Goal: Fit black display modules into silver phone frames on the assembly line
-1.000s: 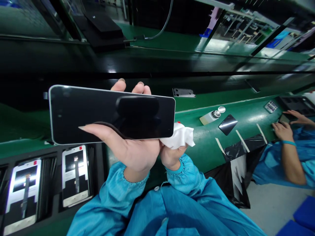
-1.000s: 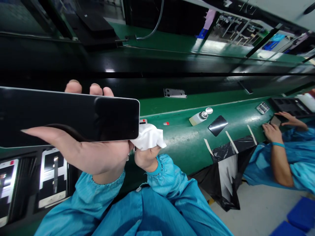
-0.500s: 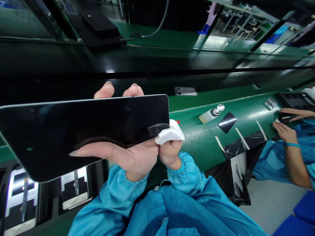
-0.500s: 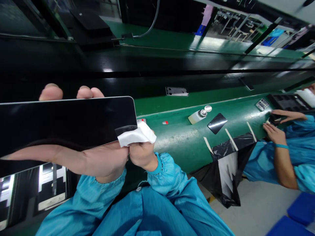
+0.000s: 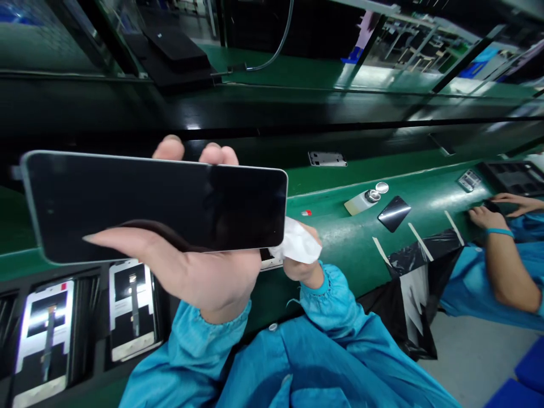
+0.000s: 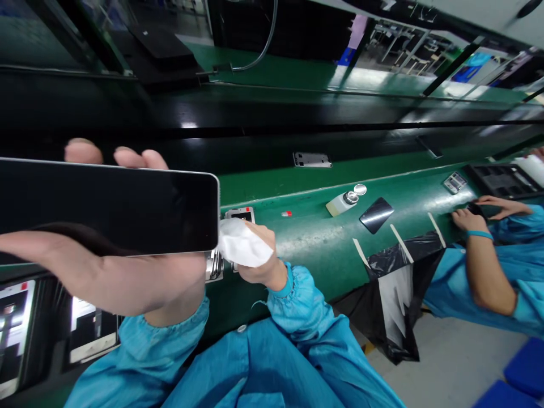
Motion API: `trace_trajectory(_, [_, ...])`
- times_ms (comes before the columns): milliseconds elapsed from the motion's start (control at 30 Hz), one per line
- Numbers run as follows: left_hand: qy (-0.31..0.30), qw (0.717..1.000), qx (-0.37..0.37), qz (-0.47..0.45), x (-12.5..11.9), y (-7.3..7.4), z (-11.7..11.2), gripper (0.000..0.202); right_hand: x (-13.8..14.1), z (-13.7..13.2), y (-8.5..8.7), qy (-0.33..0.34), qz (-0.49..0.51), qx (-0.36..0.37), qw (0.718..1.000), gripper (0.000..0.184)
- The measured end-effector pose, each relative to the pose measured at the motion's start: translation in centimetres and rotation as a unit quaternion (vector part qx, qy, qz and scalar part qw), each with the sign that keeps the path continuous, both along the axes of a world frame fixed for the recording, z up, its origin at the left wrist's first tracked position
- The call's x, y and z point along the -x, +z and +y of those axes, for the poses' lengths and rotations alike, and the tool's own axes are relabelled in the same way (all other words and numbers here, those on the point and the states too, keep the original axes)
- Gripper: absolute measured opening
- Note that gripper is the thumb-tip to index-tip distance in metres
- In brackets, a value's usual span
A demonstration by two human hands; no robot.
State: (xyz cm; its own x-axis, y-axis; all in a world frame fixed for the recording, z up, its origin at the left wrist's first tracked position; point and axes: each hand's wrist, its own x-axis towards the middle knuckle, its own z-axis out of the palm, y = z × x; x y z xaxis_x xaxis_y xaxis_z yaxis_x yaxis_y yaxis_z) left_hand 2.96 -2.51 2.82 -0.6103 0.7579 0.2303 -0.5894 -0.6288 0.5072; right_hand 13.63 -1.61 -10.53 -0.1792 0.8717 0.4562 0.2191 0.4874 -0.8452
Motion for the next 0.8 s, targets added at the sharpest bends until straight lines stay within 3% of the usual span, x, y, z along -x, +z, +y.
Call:
trace_trajectory(100, [0.03, 0.999, -0.02, 0.011, 0.2, 0.0, 0.1, 0.093, -0.9, -0.1, 3.8, 0.07, 0.006, 0.028, 0.997, 0.039])
trace_trajectory(233, [-0.001, 0.999, -0.035, 0.007, -0.8, -0.3, 0.9, 0.103, -1.5, -1.3, 7.3, 0.167, 0.04, 0.212, 0.962, 0.037])
trace_trajectory(333, [0.045, 0.999, -0.023, 0.008, -1.5, -0.3, 1.3, 0.095, -1.4, -1.9, 7.1, 0.21, 0.108, 0.279, 0.931, 0.035])
trace_trajectory(433, [0.064, 0.997, 0.002, 0.036, -1.8, -0.2, 1.4, 0.094, -1.3, -2.1, 5.9, 0.257, 0.176, 0.282, 0.908, 0.044])
trace_trajectory(600, [0.083, 0.996, 0.02, 0.019, -2.1, 0.2, 1.0, 0.1, -1.2, -1.7, 5.4, 0.255, 0.151, 0.248, 0.922, 0.071])
trace_trajectory(800, [0.023, 0.999, -0.012, 0.042, -2.3, 0.0, 0.7, 0.102, -0.8, -1.4, 5.6, 0.246, 0.191, 0.211, 0.926, 0.068])
